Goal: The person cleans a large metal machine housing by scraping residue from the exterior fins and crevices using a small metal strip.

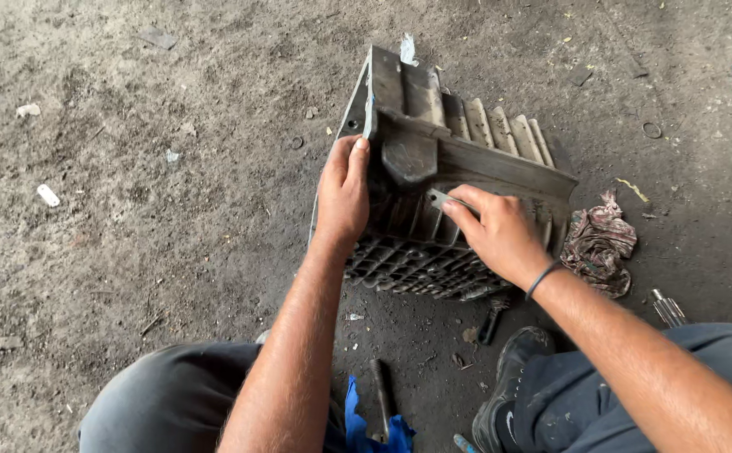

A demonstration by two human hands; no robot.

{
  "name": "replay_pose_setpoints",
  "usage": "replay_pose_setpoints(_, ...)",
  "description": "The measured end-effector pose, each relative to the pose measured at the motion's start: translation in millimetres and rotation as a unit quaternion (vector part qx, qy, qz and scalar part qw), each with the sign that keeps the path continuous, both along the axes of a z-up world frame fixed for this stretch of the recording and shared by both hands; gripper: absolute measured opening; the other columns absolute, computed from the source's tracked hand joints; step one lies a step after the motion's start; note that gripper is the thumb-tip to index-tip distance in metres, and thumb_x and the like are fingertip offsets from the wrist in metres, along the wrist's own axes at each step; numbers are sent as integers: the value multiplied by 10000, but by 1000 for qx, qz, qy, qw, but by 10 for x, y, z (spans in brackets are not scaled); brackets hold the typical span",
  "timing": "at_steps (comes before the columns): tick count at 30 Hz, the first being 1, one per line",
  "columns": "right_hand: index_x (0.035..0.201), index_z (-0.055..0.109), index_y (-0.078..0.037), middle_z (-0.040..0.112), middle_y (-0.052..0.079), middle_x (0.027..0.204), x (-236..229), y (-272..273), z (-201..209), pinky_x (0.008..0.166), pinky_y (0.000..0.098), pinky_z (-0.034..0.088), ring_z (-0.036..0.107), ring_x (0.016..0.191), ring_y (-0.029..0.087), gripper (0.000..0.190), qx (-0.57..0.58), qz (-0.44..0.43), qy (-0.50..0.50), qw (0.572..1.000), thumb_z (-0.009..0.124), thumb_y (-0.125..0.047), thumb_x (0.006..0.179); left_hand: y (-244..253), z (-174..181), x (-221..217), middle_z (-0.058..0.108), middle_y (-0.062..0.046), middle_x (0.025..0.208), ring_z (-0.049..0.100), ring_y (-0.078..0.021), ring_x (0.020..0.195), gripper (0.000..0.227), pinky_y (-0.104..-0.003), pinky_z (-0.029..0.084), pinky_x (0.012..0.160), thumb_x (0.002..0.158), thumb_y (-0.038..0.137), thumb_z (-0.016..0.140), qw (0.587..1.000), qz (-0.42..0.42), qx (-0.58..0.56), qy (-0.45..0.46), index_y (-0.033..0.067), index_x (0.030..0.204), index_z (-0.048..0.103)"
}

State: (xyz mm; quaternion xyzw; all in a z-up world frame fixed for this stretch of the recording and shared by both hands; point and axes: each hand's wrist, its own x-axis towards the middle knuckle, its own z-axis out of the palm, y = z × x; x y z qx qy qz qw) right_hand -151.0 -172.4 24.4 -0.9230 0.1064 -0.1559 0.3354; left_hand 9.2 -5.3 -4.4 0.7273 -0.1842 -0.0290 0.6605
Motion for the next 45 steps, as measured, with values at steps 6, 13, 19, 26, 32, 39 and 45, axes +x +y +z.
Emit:
replay_pose_setpoints(6, 1023, 718, -130, 740, 93, 764, -86, -55, 68, 578, 411, 556, 721, 657, 294, 191, -262, 24, -31, 964, 662, -309, 992, 9, -22, -15, 725, -128, 1143, 663, -208, 1116, 397, -351, 495, 985, 1067, 357, 489, 1000, 5, 8, 1, 27, 1232, 636)
replay_pose_setpoints(13, 1012, 696, -132, 699, 100, 626, 30, 120, -63, 534, 397, 552, 706, 541, 261, 206, -189, -5, 32, 982, 619, -321, 1040, -2, 20, -38, 725, -129, 1130, 671, -211, 1114, 396, -350, 501, 985, 1070, 352, 480, 1000, 0, 3, 3, 24, 1232, 633)
replay_pose_setpoints(19, 968, 702, -144, 706, 106, 657, 8, 3, 83, 504, 416, 545, 701, 558, 293, 213, -265, 32, -13, 964, 639, -345, 997, 19, 8, -35, 727, -122, 1131, 671, -206, 1109, 410, -351, 508, 975, 1066, 369, 490, 1000, 4, 12, 6, 28, 1241, 635)
replay_pose_setpoints(26, 943, 673, -125, 682, 81, 639, -60, 76, 39, 505, 419, 534, 690, 571, 280, 202, -326, 26, -20, 945, 639, -311, 1015, -6, -4, -31, 730, -128, 1116, 680, -210, 1088, 407, -345, 513, 969, 1065, 356, 482, 1000, 8, 10, 12, 22, 1247, 628)
replay_pose_setpoints(32, 1007, 715, -137, 651, 125, 575, 9, 166, -25, 520, 437, 531, 677, 535, 292, 208, -200, -22, 20, 979, 643, -331, 1026, -1, 20, -59, 719, -129, 1149, 669, -201, 1106, 399, -346, 497, 974, 1065, 350, 483, 1000, 14, 21, -2, 27, 1251, 627)
replay_pose_setpoints(39, 1033, 759, -144, 707, 140, 671, -25, -38, 92, 573, 441, 544, 713, 610, 315, 254, -114, -18, 43, 992, 666, -376, 987, 13, -7, -17, 723, -126, 1133, 666, -205, 1104, 401, -349, 504, 974, 1071, 359, 490, 1000, 5, 4, 1, 24, 1236, 635)
replay_pose_setpoints(45, 1011, 763, -150, 698, 134, 675, 69, 223, 141, 544, 438, 525, 712, 611, 317, 227, -127, -48, -10, 991, 688, -361, 979, 3, -41, 10, 721, -113, 1128, 662, -184, 1103, 404, -340, 503, 970, 1067, 354, 492, 1000, 2, -3, 8, 14, 1234, 634)
